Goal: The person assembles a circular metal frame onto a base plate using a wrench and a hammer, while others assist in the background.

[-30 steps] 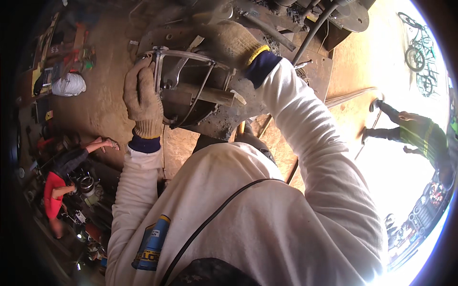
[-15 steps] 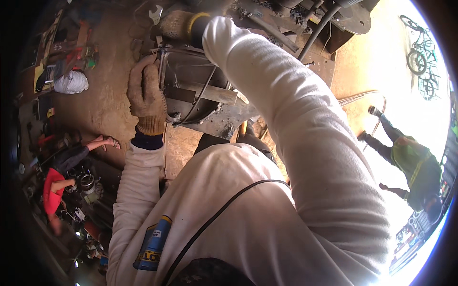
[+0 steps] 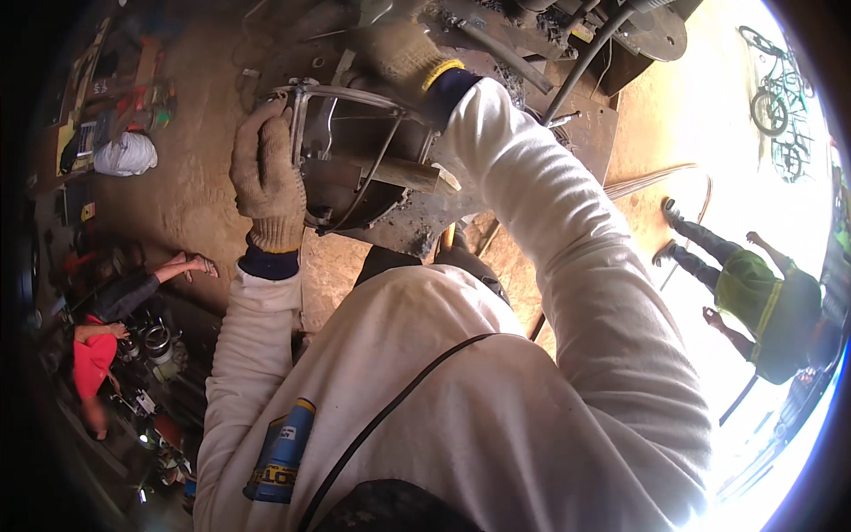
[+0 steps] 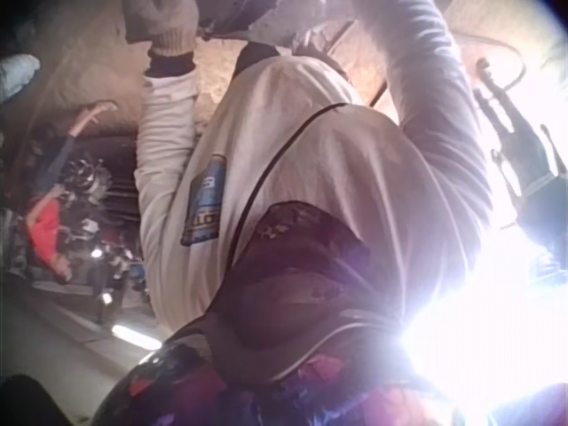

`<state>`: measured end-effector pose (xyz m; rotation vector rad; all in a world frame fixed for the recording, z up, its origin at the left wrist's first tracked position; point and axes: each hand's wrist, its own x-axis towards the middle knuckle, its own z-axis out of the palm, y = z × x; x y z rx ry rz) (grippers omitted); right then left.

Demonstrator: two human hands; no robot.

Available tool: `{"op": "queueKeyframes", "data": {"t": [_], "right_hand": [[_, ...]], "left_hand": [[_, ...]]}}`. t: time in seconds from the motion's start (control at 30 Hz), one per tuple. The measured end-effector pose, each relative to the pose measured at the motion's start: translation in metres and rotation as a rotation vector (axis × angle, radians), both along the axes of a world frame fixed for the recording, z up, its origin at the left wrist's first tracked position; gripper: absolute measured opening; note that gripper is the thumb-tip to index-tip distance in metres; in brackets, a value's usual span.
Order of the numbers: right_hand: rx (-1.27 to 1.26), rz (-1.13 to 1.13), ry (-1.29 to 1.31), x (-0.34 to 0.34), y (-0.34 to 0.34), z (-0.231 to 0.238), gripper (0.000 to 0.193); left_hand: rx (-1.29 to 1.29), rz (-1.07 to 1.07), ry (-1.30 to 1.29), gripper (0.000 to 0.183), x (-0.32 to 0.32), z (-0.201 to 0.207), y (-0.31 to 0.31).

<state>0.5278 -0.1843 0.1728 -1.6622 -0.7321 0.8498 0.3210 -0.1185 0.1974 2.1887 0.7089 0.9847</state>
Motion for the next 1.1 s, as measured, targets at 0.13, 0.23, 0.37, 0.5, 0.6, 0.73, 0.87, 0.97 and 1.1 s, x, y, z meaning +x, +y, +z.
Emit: {"op": "queueKeyframes", "data": {"t": [0.13,0.23,0.37,0.5,0.6,0.73,0.87,0.97,1.1], "right_hand": [[0.121,0.220,-0.886,0.017,0.012,-0.045,0.032],[0.160,0.274,-0.860,0.014,0.031,-0.043,0.038],[0.256,0.288,-0.870,0.031,0.059,-0.068,0.042],[0.070,0.175,-0.503,0.033,0.020,-0.024,0.039],[0.146,0.138,-0.705,0.035,-0.019,-0.012,0.039],[0.057,0.188,-0.683,0.021,-0.043,-0.002,0.048],[0.109,0.142,-0.733,0.013,-0.048,-0.022,0.057],[0.080,0.129,-0.876,0.009,-0.052,-0.022,0.056],[0.051,0.151,-0.835,0.009,-0.058,-0.013,0.054]], "left_hand": [[-0.167,-0.014,-0.046,0.016,0.004,0.002,-0.006],[-0.251,-0.012,-0.088,0.016,0.004,-0.002,-0.005],[-0.198,-0.039,-0.094,0.016,0.006,-0.007,-0.001],[-0.223,-0.009,-0.080,0.015,0.004,0.002,-0.006],[-0.182,-0.016,-0.085,0.015,0.006,-0.001,-0.005],[-0.204,-0.005,-0.098,0.015,0.003,-0.006,-0.003],[-0.235,-0.014,-0.105,0.016,0.004,-0.006,-0.003],[-0.225,-0.008,-0.095,0.016,0.005,-0.003,-0.004],[-0.218,-0.006,-0.108,0.016,0.004,-0.005,-0.002]]}}
